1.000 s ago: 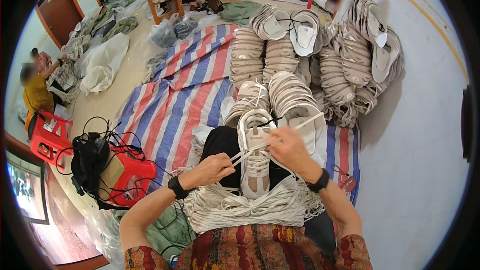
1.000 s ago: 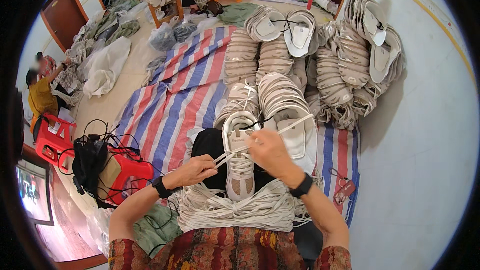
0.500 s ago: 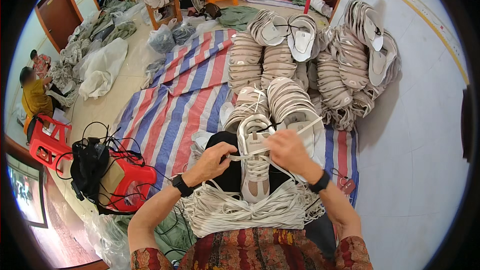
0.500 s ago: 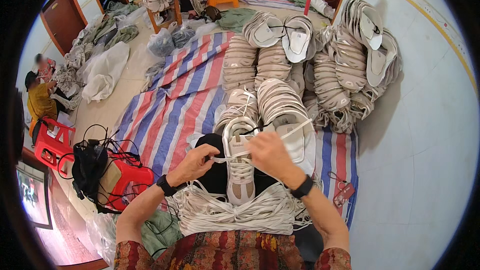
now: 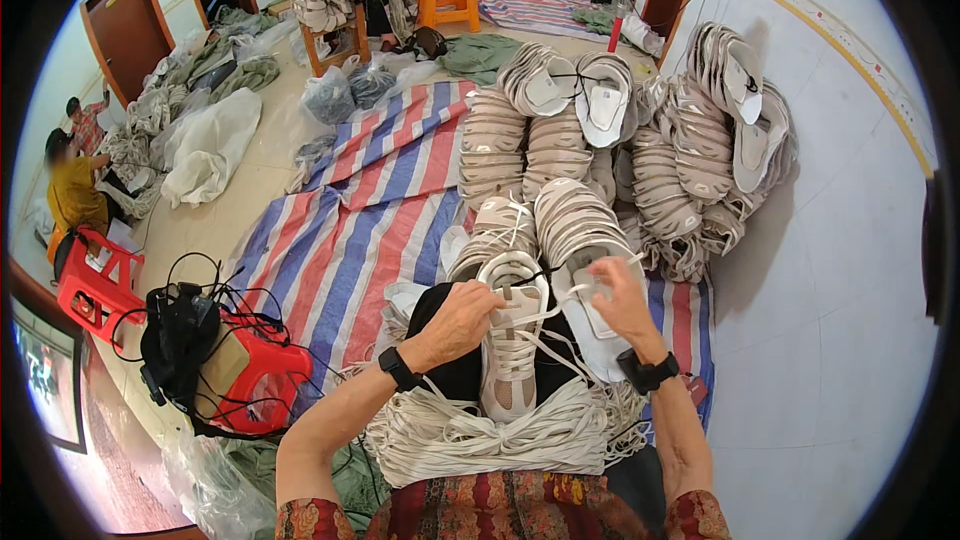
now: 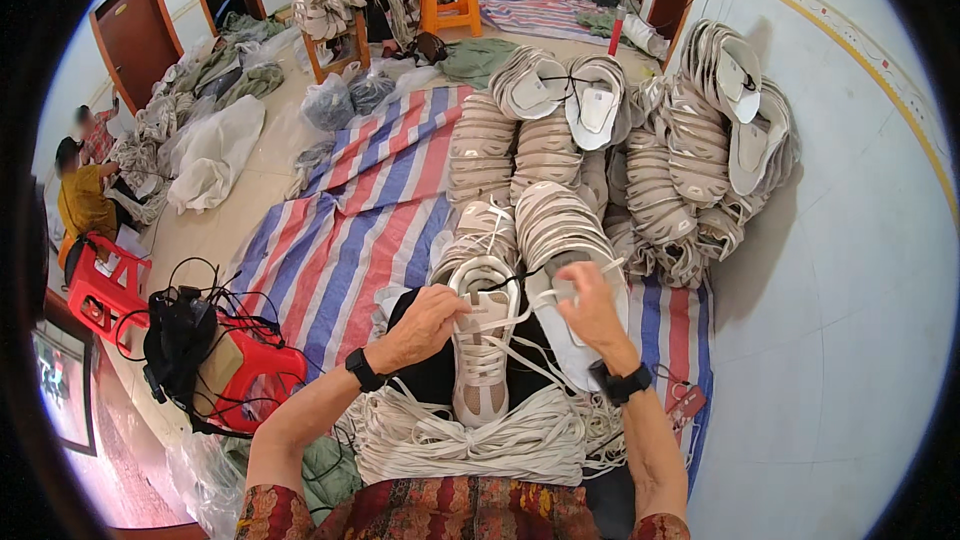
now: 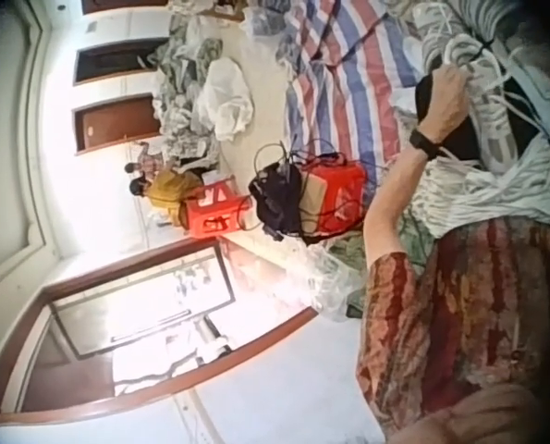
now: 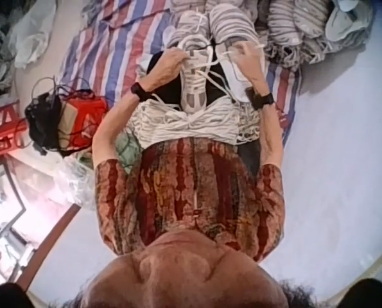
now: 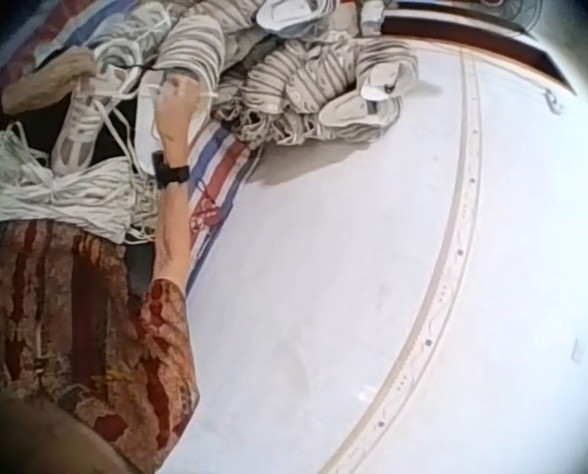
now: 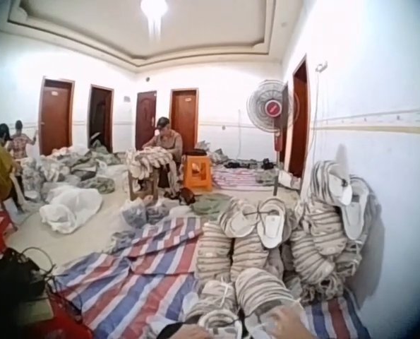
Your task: The recorder is lacing and organizing white sneakers in a shoe manufacturing facility.
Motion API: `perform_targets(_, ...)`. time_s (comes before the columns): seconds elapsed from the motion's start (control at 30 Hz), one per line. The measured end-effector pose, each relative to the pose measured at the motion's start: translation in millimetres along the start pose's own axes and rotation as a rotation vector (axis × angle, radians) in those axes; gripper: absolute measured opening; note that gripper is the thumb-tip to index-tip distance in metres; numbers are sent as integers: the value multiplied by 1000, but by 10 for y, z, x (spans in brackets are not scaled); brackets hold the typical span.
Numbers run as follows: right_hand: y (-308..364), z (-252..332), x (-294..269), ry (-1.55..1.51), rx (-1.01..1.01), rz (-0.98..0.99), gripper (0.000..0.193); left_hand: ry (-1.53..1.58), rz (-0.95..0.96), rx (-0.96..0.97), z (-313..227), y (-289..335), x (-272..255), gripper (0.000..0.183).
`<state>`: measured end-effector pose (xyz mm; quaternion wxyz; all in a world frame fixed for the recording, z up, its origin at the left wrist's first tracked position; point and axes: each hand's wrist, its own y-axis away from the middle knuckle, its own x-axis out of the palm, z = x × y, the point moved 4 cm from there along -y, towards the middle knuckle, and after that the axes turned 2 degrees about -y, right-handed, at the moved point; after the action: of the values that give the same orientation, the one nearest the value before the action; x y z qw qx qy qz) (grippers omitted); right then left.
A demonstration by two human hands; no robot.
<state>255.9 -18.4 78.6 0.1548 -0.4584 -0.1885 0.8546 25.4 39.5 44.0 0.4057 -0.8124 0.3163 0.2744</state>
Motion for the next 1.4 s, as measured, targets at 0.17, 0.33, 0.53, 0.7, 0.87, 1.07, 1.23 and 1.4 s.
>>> perform_targets(0.17, 55, 444, 366, -165, -326, 233, 25, -63, -52, -25, -90, -141, 1, 17)
perform_targets(0.33, 48, 458, 432, -92, -277, 409, 24, 226, -195, -135, -142, -270, 111, 18)
perform_targets(0.53, 213, 498, 441, -5, -546, 196, 22, 299, -138, -253, -123, -272, 300, 17)
perform_targets(0.7, 324, 241, 401, -348, -39, 441, 35, 192, 17, -195, -121, -321, 367, 9)
perform_targets(0.87, 125, 138, 381, -193, -277, 448, 50, 26, 68, -85, -195, -328, 445, 10)
perform_targets(1.07, 156, 30, 473, -154, -381, 540, 38, -37, 101, -80, -167, -311, 502, 8)
perform_targets(1.23, 232, -16, 540, -38, -489, 421, 37, -189, 237, -27, -186, -309, 557, 14)
perform_targets(1.4, 306, -42, 537, -27, -596, 256, 37, -267, 221, 90, -285, -339, 549, 14)
